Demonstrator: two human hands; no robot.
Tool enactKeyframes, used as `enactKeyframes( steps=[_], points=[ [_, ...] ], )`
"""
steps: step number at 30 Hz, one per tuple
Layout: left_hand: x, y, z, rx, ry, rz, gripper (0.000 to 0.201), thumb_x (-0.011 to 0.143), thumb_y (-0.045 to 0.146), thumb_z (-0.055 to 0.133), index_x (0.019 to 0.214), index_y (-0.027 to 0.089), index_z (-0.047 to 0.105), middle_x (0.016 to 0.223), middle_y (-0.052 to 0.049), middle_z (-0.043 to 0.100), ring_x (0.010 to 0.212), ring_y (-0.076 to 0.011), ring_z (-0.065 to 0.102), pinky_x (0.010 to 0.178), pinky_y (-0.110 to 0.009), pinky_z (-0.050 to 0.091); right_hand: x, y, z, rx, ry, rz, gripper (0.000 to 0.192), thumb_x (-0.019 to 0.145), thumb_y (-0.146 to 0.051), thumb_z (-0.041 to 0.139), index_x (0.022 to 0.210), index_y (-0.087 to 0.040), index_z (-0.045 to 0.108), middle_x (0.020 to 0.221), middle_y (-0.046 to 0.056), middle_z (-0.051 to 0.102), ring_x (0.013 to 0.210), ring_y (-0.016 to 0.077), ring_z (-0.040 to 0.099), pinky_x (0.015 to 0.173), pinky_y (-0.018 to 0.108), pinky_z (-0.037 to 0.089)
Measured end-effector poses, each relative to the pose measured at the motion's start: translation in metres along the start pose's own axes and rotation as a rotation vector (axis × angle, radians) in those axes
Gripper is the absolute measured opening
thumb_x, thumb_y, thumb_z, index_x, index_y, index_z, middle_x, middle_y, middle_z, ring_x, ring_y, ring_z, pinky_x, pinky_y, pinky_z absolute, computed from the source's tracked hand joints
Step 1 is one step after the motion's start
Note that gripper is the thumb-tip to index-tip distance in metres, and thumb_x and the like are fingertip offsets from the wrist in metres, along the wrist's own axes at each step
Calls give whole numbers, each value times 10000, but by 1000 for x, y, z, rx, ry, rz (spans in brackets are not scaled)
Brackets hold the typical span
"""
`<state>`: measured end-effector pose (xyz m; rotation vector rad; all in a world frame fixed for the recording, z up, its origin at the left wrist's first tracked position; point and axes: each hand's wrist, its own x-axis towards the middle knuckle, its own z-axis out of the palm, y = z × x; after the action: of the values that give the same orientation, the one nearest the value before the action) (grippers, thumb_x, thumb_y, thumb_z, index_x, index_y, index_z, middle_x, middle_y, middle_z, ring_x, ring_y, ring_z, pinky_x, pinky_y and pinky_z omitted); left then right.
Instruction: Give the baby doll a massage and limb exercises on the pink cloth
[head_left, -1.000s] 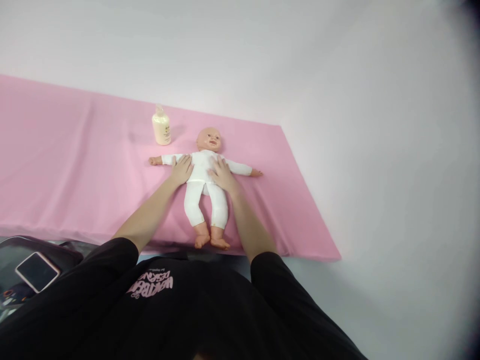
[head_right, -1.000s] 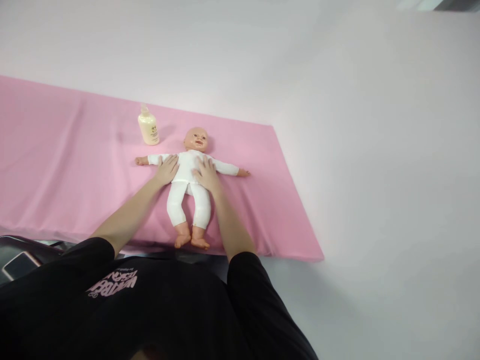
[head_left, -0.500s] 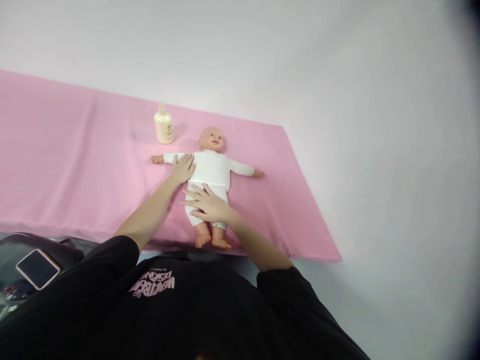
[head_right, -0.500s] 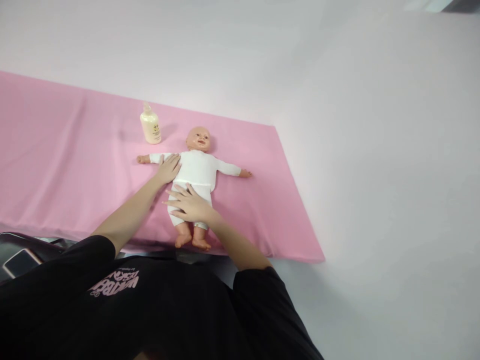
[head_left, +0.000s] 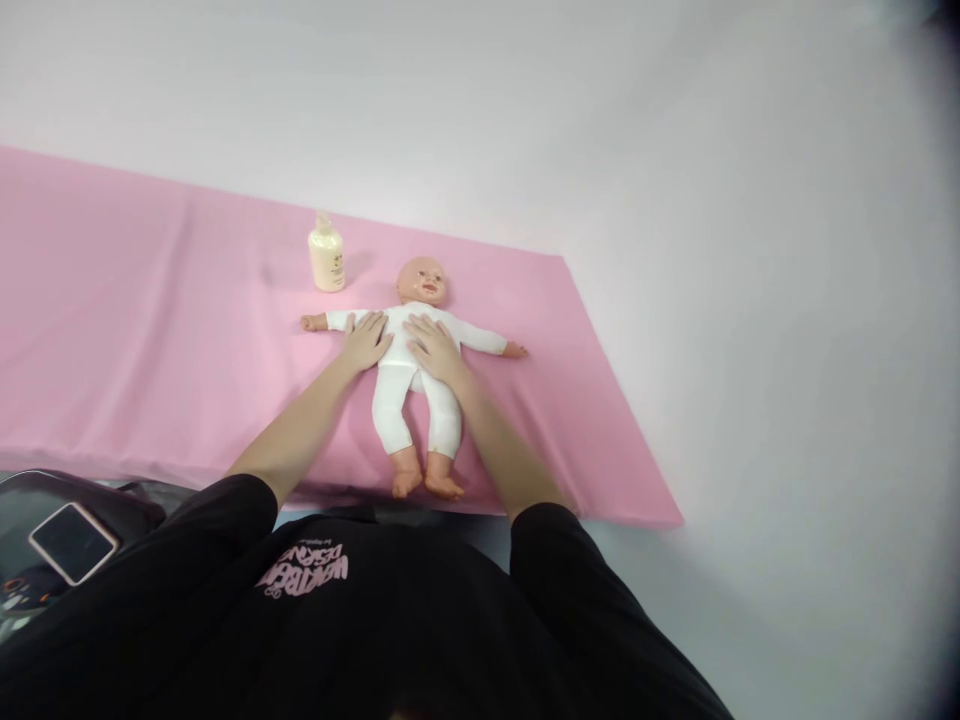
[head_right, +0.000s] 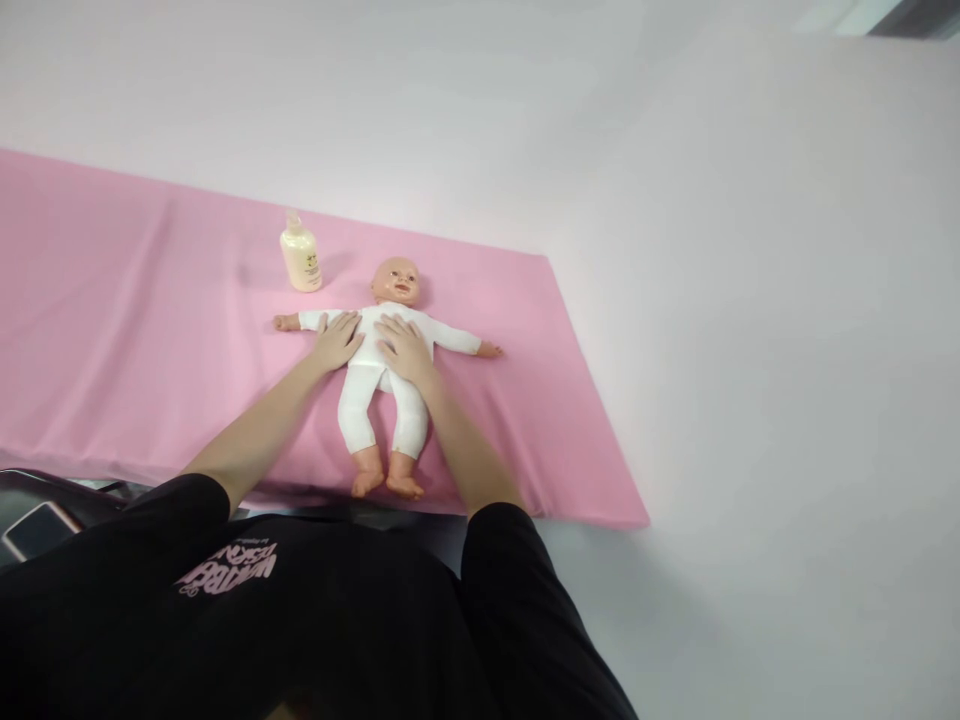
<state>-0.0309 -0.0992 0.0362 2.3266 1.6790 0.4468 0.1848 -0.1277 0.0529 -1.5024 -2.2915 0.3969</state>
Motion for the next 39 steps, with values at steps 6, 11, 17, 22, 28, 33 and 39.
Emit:
enactKeyframes(
  steps=[6, 11, 17, 22, 28, 33, 39],
  points=[
    [2, -1, 2, -16, 3, 4, 661, 1142, 423, 366, 1729, 159, 517, 1843, -145, 458, 1754, -330, 391, 1492, -634, 117, 7, 51, 7, 93, 148, 234, 690, 1139, -414, 450, 1784, -170, 460, 1898, 125, 383, 1795, 322, 332, 1491, 581, 254],
    [2, -1, 2, -17, 3, 8, 669, 1141, 423, 358, 1729, 144, 512, 1843, -150, 457, 1756, -331, 386, 1493, -631, 111, -2, 80, 13, 109, 179, 324, 732, 1157, -467, 355, 1777, -89, 443, 1873, 177, 419, 1777, 313, 373, 1493, 553, 259],
    [2, 0, 0, -13, -5, 2, 674, 1142, 422, 352, 1731, 133, 509, 1841, -155, 459, 1758, -326, 385, 1496, -621, 108, -16, 96, 10, -9, 175, 403, 706, 1154, -429, 328, 1761, -100, 479, 1881, 176, 400, 1782, 362, 353, 1490, 626, 197],
    [2, 1, 0, -16, -3, 1, 674, 1140, 426, 354, 1725, 133, 517, 1836, -159, 468, 1758, -327, 386, 1496, -617, 112, -19, 109, 4, -46, 198, 438, 718, 1127, -378, 323, 1751, -57, 474, 1858, 198, 441, 1779, 375, 349, 1483, 618, 200],
    [1, 2, -1, -19, -5, -2, 675, 1137, 427, 358, 1725, 133, 514, 1839, -162, 464, 1757, -328, 385, 1496, -620, 104, -12, 103, 4, -44, 218, 489, 705, 1107, -357, 325, 1717, -60, 515, 1821, 202, 500, 1748, 394, 384, 1471, 640, 208],
    [-1, 4, -3, -25, -11, -2, 667, 1139, 423, 360, 1729, 148, 509, 1845, -161, 451, 1758, -326, 382, 1492, -627, 94, -7, 91, -2, -16, 253, 497, 640, 1108, -343, 342, 1656, -124, 591, 1765, 188, 577, 1714, 386, 440, 1449, 676, 248],
    [-2, 4, -5, -44, 0, 0, 658, 1138, 416, 366, 1723, 161, 524, 1832, -161, 472, 1754, -333, 393, 1485, -650, 113, 14, 54, -11, -56, 114, 537, 595, 1167, -321, 266, 1616, -143, 613, 1726, 205, 606, 1663, 376, 507, 1426, 681, 304]
  ],
)
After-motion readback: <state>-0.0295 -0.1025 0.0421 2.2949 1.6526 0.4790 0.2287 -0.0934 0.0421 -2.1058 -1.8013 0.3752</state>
